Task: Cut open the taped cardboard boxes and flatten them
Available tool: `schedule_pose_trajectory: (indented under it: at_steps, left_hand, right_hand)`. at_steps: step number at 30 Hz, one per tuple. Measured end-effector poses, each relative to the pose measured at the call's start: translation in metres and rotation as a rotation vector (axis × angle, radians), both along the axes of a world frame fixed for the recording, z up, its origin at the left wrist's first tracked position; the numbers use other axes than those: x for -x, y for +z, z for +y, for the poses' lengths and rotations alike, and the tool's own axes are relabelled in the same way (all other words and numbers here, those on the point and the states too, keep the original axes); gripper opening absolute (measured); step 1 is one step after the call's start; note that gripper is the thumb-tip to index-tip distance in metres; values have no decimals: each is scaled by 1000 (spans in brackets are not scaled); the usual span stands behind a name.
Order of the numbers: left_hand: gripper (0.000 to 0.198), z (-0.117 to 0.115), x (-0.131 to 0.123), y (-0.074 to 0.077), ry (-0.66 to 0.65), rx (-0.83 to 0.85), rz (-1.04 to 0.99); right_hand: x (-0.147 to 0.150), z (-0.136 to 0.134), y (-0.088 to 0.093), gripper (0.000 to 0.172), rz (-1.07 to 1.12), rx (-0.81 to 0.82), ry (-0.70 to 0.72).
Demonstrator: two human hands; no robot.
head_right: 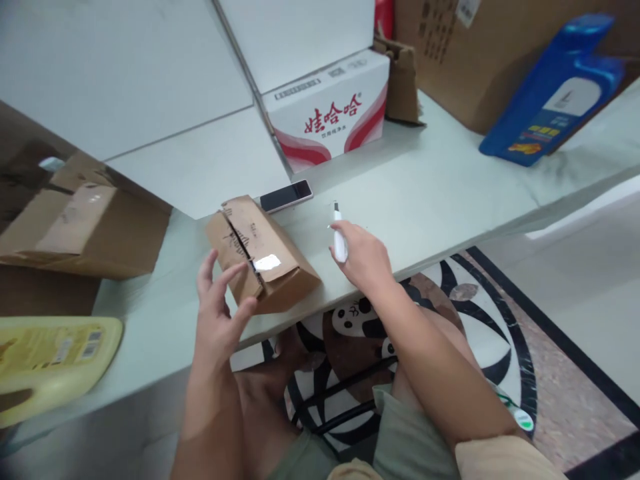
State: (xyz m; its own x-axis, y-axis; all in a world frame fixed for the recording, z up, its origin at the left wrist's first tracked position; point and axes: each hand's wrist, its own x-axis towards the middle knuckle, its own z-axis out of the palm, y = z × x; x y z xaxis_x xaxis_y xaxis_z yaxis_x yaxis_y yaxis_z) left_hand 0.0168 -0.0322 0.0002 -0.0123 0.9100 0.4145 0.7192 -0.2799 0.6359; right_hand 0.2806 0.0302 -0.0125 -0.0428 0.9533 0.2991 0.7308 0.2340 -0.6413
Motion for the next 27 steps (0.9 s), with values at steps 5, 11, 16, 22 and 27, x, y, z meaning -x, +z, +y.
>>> schedule_pose_trajectory:
  at_steps: [5,11,16,22,27]
  left_hand:
    - [68,-1,-11,-7,40,72,-160]
    - [69,15,2,-16,114,-39,-633]
    - [39,26,7,-11,463,-259,-900]
    - [49,27,28,-24,607,61,-1166]
    - [32,20,49,-37,546,146,-861]
  right_hand:
    - [-5,17,-31,62,-265,303,83]
    - [-4,15,-40,54,-309,263,72]
    - [14,5,-40,30,-251,197,353]
    - [28,3,-41,49,-59,189,618]
    - [30,3,-37,69,256,68,543]
